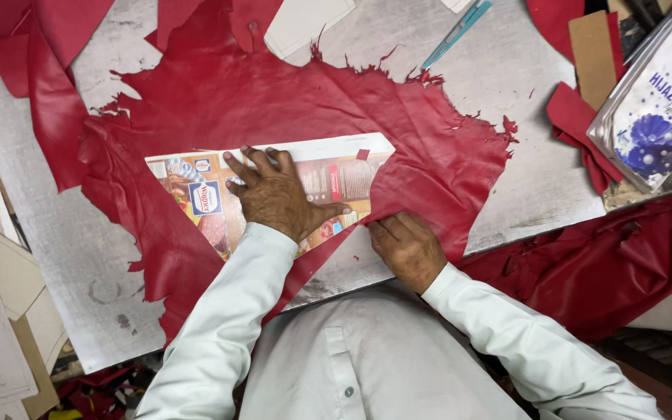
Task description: The person uses a utility knife to cut a white sheet of paper on a work table, then switches to red fabric. They place a printed paper pattern on the red fabric, trace its outline with a pen, and cut along the traced lines. The person repeats this process with different pattern pieces, cutting multiple red fabric shapes.
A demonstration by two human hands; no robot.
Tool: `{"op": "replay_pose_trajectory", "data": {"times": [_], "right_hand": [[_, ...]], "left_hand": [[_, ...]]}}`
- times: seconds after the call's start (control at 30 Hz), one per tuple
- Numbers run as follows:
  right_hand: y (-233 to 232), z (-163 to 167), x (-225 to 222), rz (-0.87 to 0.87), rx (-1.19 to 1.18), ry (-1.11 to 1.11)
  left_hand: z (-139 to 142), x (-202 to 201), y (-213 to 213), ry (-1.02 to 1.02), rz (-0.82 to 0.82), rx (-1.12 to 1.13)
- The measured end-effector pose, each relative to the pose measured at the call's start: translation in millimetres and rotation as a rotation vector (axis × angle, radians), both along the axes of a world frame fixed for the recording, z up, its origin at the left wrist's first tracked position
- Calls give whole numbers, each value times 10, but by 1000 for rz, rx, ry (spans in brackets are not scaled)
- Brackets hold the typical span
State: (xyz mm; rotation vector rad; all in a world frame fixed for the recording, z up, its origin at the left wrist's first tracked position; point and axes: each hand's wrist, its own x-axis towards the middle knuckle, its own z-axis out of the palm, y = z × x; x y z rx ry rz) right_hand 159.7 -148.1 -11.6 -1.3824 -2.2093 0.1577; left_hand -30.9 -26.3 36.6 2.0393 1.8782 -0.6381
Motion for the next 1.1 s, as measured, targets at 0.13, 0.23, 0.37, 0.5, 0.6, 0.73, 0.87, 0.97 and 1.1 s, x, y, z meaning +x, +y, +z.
{"op": "replay_pose_trajectory", "data": {"times": [0.13,0.23,0.37,0.5,0.6,0.73,0.87,0.97,1.1], "right_hand": [[29,-83,33,73,-41,-41],[-9,-88,55,106,-86,-101],[121,62,186,75,-462,-18],[740,191,482,-77,-158,234],[1302,125,620,-287,65,183],[1683,-7,601,-488,-407,455],[1842,-13,633,-421,-237,239],[1921,11,689,-322,-212,139],[1985,-14,711,-195,-115,154]], "left_hand": [[9,-5,13,-2,1,-3],[10,22,11,9,21,-1],[55,83,-7,22,7,-5],[96,69,-5,15,27,-8],[83,40,-10,31,15,-3],[47,21,-5,6,4,16],[42,6,19,-13,11,-14],[58,-22,38,-16,15,-27],[60,-45,57,-23,4,-23]]}}
